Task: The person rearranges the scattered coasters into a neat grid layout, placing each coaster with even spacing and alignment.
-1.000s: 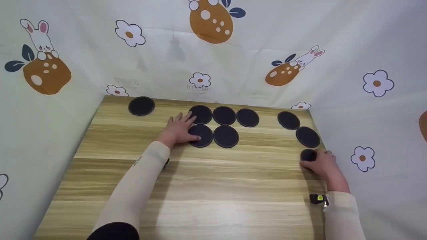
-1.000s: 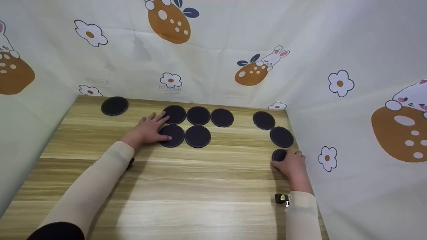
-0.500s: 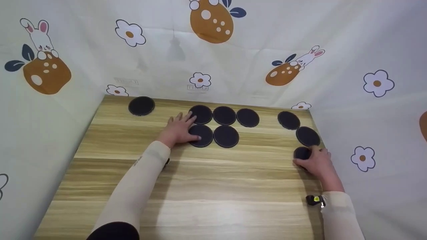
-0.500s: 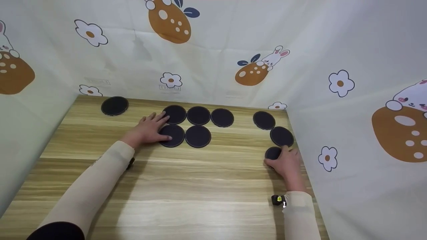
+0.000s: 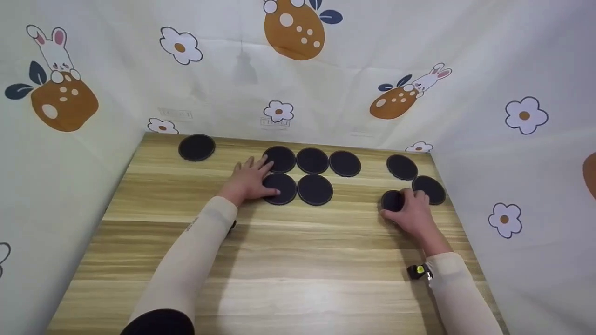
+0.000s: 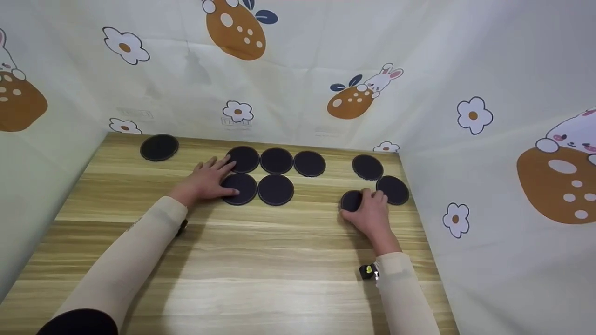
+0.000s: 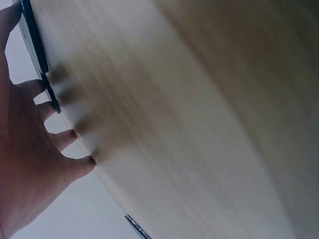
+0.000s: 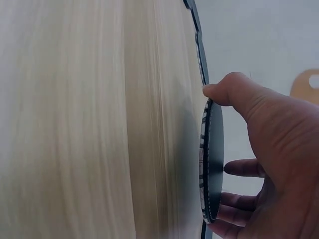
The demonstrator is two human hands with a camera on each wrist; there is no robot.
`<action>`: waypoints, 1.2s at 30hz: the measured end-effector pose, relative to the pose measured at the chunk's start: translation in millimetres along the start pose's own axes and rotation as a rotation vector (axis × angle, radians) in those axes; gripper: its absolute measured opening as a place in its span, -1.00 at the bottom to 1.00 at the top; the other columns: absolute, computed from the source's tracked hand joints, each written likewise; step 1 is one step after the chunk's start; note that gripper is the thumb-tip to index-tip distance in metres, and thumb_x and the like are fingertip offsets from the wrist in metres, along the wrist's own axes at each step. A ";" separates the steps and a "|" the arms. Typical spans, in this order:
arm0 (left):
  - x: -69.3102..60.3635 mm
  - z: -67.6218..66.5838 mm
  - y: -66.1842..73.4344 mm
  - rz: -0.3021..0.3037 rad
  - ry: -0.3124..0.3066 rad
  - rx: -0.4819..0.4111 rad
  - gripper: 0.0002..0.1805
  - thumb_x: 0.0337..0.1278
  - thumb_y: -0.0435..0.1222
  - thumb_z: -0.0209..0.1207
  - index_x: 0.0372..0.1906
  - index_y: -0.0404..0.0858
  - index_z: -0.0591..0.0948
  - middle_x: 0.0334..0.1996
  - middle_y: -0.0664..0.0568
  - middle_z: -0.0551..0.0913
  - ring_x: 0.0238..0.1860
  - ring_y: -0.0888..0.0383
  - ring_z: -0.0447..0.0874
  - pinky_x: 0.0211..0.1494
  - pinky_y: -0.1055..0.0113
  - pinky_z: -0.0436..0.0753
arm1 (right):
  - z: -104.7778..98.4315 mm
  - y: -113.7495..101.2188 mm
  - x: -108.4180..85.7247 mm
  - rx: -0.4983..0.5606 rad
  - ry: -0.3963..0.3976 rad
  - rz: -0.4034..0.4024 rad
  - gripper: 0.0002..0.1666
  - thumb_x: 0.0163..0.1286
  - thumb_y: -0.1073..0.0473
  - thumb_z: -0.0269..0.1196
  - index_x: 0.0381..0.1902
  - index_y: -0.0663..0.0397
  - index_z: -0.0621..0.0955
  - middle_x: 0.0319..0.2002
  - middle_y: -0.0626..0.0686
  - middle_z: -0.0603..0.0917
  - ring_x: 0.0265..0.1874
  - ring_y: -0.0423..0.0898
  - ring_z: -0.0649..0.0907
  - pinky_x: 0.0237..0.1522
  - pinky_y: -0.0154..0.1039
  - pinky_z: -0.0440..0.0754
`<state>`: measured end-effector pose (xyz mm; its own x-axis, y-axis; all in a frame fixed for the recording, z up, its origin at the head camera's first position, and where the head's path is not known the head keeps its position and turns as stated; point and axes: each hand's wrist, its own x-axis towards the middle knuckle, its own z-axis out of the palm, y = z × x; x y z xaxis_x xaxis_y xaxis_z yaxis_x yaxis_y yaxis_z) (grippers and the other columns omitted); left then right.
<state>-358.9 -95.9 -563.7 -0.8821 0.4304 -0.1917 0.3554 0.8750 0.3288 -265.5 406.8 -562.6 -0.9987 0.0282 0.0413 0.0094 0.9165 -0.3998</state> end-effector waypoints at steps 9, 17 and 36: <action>2.5 2.4 -0.7 -0.004 0.000 0.000 0.19 0.34 0.42 0.25 0.83 -0.10 0.11 0.82 -0.13 -0.06 0.76 -0.44 -0.18 0.68 -0.51 -0.09 | 22.2 -35.7 16.7 0.047 0.006 -0.075 0.03 0.16 -0.18 0.64 0.36 0.35 0.51 0.15 0.42 0.41 0.20 0.36 0.39 0.22 0.29 0.53; 3.1 2.9 -1.9 -0.003 0.003 -0.001 0.19 0.34 0.42 0.24 0.83 -0.09 0.10 0.83 -0.12 -0.07 0.76 -0.42 -0.18 0.68 -0.51 -0.09 | 33.5 -61.0 29.2 0.028 -0.028 -0.131 0.04 0.16 -0.21 0.65 0.37 0.33 0.51 0.15 0.39 0.42 0.21 0.34 0.41 0.21 0.28 0.55; 2.7 2.3 -2.4 -0.004 0.002 -0.013 0.19 0.33 0.41 0.26 0.83 -0.09 0.11 0.83 -0.12 -0.07 0.77 -0.42 -0.18 0.69 -0.51 -0.12 | 46.7 -100.2 45.0 -0.037 -0.063 -0.187 0.11 0.16 -0.26 0.63 0.43 0.34 0.50 0.24 0.44 0.44 0.26 0.39 0.44 0.32 0.31 0.52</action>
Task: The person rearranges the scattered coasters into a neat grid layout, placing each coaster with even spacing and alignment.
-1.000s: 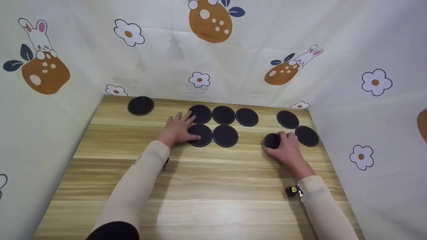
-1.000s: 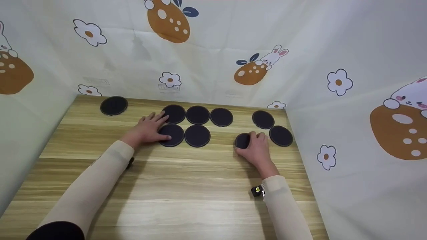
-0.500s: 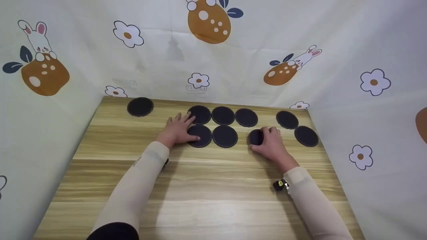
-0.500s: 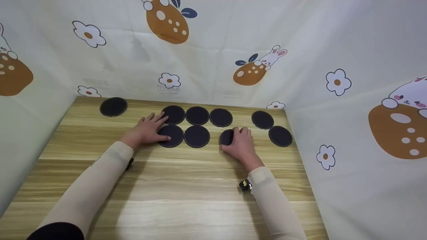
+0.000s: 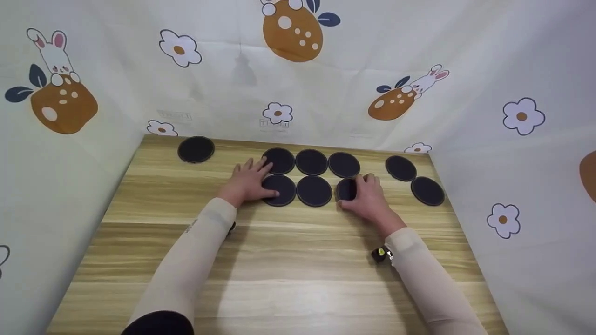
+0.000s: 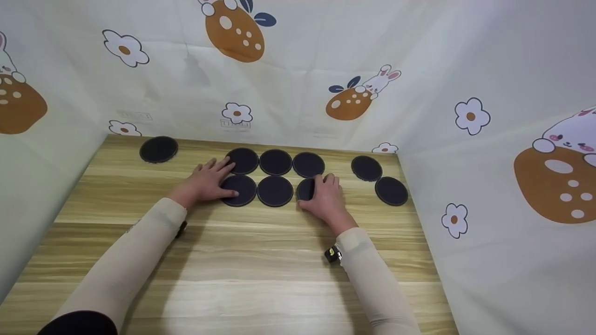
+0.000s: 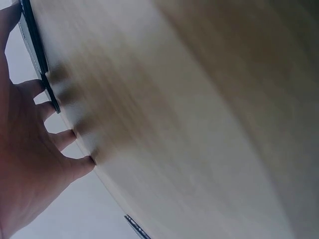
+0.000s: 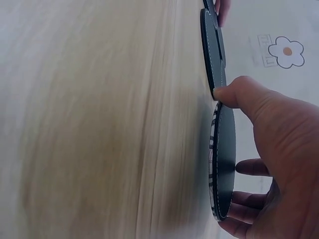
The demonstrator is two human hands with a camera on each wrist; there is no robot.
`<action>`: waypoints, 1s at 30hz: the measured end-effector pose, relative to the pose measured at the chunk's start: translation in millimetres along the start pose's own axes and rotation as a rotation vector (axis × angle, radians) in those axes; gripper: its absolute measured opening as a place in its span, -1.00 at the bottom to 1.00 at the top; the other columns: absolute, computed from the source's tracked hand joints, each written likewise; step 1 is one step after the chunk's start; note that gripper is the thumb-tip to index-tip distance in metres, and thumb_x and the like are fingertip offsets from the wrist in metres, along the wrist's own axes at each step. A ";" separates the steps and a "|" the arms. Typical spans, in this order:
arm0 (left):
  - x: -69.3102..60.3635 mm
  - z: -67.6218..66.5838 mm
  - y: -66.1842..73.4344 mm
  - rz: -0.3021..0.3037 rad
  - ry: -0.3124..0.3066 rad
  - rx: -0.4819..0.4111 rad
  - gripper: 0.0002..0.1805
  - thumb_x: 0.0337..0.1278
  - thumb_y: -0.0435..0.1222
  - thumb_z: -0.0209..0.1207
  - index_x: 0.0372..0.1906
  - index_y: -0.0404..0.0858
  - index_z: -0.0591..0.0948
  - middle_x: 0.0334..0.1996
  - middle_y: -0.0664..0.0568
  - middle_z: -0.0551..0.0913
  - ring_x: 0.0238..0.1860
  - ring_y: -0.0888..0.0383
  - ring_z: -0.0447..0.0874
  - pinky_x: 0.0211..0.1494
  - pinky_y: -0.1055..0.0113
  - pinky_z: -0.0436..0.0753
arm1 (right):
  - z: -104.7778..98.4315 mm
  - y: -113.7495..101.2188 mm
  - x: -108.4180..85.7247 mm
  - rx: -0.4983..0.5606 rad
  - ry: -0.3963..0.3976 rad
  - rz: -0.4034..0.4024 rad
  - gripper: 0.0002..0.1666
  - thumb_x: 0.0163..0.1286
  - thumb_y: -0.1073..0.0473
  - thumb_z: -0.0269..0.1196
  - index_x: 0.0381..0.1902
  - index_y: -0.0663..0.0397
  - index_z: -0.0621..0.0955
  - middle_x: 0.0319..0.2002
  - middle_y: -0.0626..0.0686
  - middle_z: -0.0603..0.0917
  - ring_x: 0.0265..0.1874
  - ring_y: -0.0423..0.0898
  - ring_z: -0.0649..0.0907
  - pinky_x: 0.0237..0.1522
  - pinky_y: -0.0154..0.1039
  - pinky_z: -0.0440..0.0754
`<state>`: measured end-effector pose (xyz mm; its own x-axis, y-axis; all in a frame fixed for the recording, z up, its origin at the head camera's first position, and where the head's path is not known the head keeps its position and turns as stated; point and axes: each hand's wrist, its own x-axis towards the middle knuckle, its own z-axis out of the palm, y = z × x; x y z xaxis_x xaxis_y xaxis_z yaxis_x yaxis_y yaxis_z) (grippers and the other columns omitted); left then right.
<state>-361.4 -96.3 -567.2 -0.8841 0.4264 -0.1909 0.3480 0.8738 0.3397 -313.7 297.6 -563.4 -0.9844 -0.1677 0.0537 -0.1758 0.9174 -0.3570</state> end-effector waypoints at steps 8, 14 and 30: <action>-0.2 0.1 0.7 0.000 -0.003 0.005 0.18 0.34 0.41 0.24 0.83 -0.08 0.10 0.83 -0.12 -0.07 0.77 -0.41 -0.19 0.69 -0.51 -0.11 | 1.8 -2.7 3.8 0.022 -0.004 0.007 0.11 0.18 -0.24 0.64 0.46 0.30 0.49 0.27 0.43 0.42 0.30 0.38 0.42 0.36 0.29 0.50; -1.5 -2.1 2.2 -0.004 -0.005 0.010 0.17 0.36 0.39 0.25 0.83 -0.09 0.10 0.83 -0.12 -0.06 0.77 -0.41 -0.18 0.68 -0.51 -0.09 | 3.4 -3.8 4.4 0.039 -0.010 0.012 0.09 0.18 -0.24 0.63 0.46 0.27 0.48 0.26 0.39 0.41 0.30 0.35 0.39 0.37 0.26 0.45; 0.5 -0.1 0.6 -0.004 -0.006 0.012 0.18 0.35 0.42 0.23 0.84 -0.07 0.09 0.83 -0.10 -0.09 0.77 -0.41 -0.20 0.69 -0.51 -0.11 | 11.2 -3.7 7.6 0.036 -0.017 0.022 0.08 0.19 -0.25 0.63 0.44 0.28 0.50 0.22 0.39 0.42 0.26 0.33 0.41 0.32 0.26 0.51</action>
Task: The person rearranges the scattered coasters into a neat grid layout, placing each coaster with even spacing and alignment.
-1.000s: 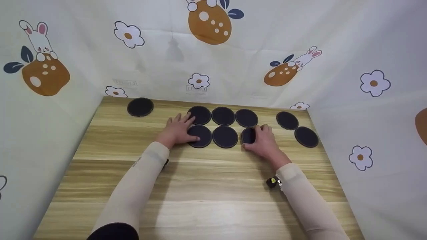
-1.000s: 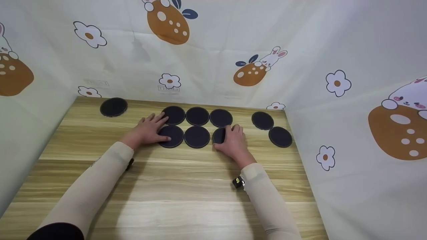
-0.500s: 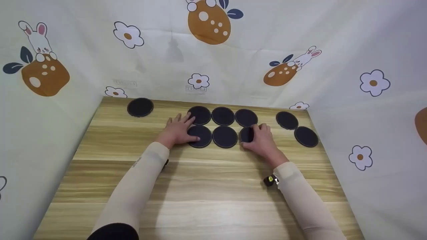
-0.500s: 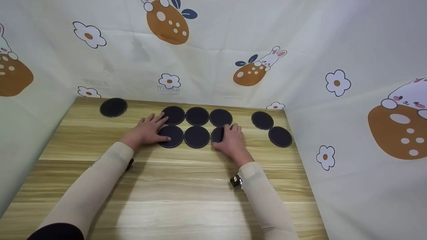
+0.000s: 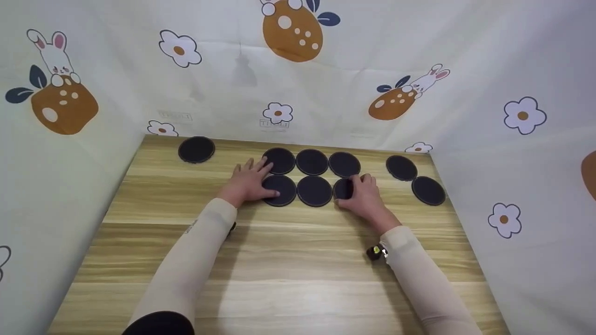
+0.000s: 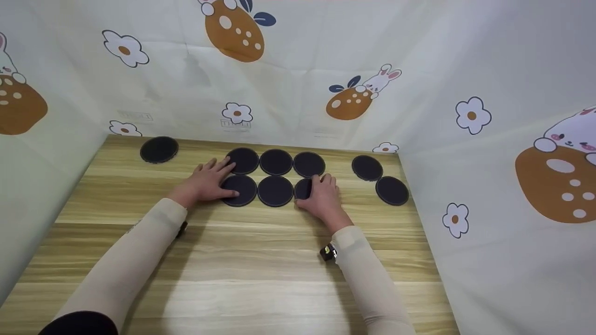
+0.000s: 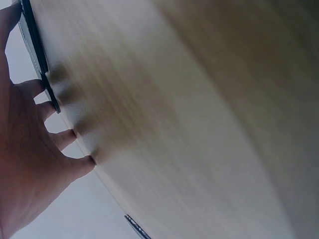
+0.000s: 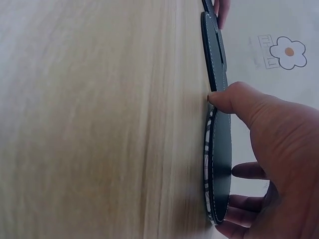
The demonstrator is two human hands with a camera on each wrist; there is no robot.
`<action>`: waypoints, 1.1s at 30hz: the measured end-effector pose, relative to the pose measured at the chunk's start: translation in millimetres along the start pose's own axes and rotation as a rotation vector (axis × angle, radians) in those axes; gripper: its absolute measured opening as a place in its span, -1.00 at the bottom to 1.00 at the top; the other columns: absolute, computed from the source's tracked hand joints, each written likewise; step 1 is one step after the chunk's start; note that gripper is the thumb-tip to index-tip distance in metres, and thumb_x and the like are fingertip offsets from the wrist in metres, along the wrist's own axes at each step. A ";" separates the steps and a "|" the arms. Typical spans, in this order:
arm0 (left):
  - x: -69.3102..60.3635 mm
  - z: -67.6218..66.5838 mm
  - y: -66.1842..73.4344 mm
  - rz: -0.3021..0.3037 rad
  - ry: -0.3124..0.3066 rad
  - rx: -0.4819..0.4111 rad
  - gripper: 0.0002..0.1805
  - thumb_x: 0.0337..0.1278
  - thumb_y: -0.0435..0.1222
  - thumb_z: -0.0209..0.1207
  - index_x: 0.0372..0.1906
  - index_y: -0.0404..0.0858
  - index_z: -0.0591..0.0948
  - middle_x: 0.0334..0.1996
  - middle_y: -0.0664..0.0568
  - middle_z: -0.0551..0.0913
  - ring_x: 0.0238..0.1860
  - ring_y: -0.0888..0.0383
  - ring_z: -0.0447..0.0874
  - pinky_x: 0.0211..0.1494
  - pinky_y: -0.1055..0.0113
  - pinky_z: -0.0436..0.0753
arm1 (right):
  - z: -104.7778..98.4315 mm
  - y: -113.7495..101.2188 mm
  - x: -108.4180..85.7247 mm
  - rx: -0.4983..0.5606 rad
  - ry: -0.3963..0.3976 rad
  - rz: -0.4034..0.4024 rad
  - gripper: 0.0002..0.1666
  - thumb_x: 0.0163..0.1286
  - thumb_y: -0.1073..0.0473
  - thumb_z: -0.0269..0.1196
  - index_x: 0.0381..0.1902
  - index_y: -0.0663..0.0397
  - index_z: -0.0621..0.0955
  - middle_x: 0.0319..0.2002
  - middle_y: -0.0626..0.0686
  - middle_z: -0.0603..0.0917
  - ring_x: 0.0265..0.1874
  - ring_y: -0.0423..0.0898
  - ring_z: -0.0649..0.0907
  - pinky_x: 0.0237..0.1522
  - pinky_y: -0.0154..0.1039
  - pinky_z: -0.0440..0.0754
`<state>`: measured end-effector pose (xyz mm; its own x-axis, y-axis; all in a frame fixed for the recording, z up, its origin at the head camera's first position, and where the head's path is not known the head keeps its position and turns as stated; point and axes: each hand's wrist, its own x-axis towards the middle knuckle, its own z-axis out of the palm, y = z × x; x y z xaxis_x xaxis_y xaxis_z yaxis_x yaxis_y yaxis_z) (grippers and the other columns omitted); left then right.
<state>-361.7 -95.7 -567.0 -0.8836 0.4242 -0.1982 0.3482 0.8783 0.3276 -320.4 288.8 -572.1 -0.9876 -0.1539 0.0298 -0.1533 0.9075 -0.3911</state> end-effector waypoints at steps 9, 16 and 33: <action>-0.6 1.6 -0.3 0.002 0.002 -0.006 0.18 0.36 0.41 0.23 0.83 -0.09 0.09 0.83 -0.12 -0.08 0.77 -0.42 -0.19 0.68 -0.52 -0.11 | 0.3 1.3 -1.2 -0.006 -0.014 0.000 0.07 0.22 -0.27 0.61 0.43 0.32 0.52 0.22 0.42 0.45 0.25 0.36 0.42 0.32 0.27 0.50; -0.6 -0.8 1.9 0.004 -0.007 0.004 0.19 0.35 0.42 0.23 0.84 -0.08 0.07 0.83 -0.11 -0.09 0.77 -0.41 -0.20 0.69 -0.51 -0.10 | 0.1 0.6 -3.4 0.010 -0.020 0.016 0.08 0.27 -0.30 0.59 0.46 0.33 0.50 0.26 0.42 0.44 0.27 0.35 0.42 0.33 0.27 0.50; -1.7 -1.8 1.4 0.010 -0.003 0.006 0.19 0.35 0.43 0.22 0.83 -0.10 0.09 0.83 -0.13 -0.09 0.76 -0.44 -0.19 0.68 -0.52 -0.10 | 4.4 3.7 -4.0 0.044 0.009 0.001 0.12 0.27 -0.31 0.60 0.50 0.33 0.50 0.29 0.41 0.45 0.32 0.36 0.43 0.39 0.28 0.49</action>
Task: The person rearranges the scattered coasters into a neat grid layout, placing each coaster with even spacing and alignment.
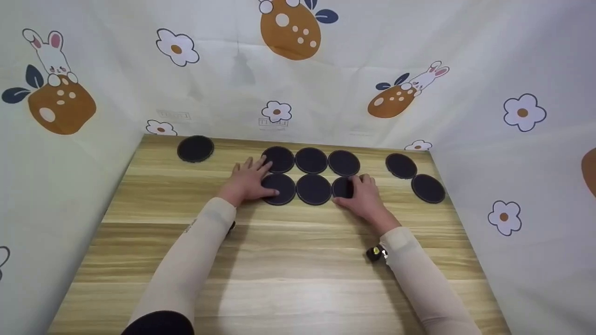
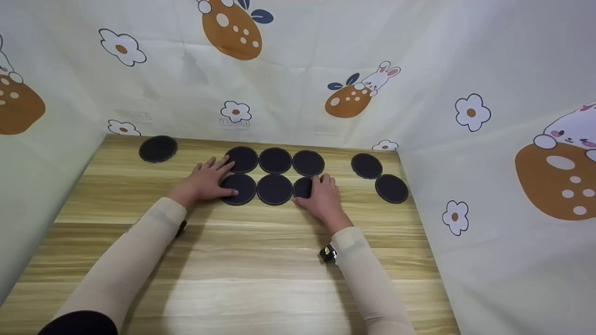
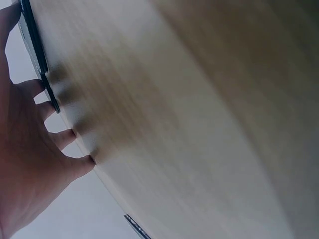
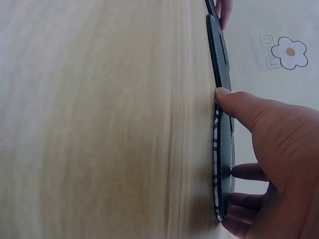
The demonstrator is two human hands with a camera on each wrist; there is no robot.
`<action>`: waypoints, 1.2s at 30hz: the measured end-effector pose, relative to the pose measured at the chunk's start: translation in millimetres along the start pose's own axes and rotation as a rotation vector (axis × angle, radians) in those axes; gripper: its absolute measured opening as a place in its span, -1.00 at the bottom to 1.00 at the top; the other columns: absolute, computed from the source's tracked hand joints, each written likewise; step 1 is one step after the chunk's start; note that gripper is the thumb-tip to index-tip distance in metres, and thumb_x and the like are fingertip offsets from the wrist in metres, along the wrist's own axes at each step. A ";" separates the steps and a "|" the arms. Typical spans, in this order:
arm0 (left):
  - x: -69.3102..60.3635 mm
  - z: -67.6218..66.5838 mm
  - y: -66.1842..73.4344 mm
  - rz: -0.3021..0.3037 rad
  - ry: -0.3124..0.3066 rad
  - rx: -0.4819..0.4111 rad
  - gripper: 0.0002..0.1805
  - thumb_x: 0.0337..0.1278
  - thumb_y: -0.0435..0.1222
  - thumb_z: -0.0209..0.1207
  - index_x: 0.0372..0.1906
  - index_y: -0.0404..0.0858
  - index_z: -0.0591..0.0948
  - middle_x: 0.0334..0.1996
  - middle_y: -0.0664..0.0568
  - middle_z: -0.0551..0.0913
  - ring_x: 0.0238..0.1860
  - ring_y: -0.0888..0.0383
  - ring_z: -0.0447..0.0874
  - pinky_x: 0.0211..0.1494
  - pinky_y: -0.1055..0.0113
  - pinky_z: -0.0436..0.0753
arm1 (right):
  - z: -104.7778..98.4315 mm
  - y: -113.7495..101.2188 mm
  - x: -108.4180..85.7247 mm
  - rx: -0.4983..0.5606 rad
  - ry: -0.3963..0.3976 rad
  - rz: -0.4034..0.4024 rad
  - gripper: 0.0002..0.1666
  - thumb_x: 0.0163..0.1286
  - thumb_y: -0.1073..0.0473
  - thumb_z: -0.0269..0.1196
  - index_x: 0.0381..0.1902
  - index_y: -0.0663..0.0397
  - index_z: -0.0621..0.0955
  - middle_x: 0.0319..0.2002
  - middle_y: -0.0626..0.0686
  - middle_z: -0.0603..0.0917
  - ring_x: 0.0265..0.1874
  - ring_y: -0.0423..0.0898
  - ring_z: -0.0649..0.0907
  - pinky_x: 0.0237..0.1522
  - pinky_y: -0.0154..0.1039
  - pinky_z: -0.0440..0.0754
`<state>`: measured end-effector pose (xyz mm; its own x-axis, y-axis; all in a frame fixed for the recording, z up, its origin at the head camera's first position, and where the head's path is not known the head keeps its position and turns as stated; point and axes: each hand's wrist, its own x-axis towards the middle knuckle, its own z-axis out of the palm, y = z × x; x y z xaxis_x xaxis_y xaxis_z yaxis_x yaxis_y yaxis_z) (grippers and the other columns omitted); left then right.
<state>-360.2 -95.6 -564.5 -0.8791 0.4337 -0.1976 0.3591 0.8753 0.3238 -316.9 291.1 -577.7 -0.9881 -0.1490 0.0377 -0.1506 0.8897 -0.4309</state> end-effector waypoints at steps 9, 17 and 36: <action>2.5 1.7 -0.6 -0.009 -0.009 -0.001 0.18 0.36 0.42 0.22 0.84 -0.08 0.08 0.83 -0.10 -0.09 0.77 -0.40 -0.21 0.69 -0.51 -0.12 | -2.8 5.9 -2.9 0.032 0.029 -0.014 0.04 0.27 -0.33 0.61 0.38 0.34 0.57 0.23 0.37 0.48 0.27 0.33 0.45 0.35 0.26 0.48; 3.6 3.0 -2.4 -0.014 -0.009 -0.007 0.18 0.36 0.43 0.22 0.84 -0.08 0.08 0.83 -0.09 -0.10 0.77 -0.40 -0.21 0.69 -0.50 -0.13 | -23.6 21.4 -9.3 0.106 0.063 0.014 -0.19 0.49 -0.21 0.49 0.29 0.41 0.61 0.20 0.37 0.54 0.25 0.30 0.50 0.36 0.21 0.53; 1.7 2.7 -2.7 -0.010 0.000 -0.007 0.19 0.35 0.42 0.24 0.84 -0.08 0.08 0.83 -0.09 -0.10 0.77 -0.40 -0.20 0.70 -0.49 -0.12 | -56.4 70.2 -28.8 0.081 0.212 0.077 -0.46 0.57 0.03 0.41 0.16 0.46 0.64 0.17 0.42 0.59 0.24 0.40 0.51 0.37 0.28 0.45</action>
<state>-361.8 -96.6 -568.2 -0.8825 0.4253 -0.2009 0.3483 0.8779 0.3285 -300.8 382.2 -558.2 -0.9822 0.0196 0.1867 -0.0799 0.8562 -0.5104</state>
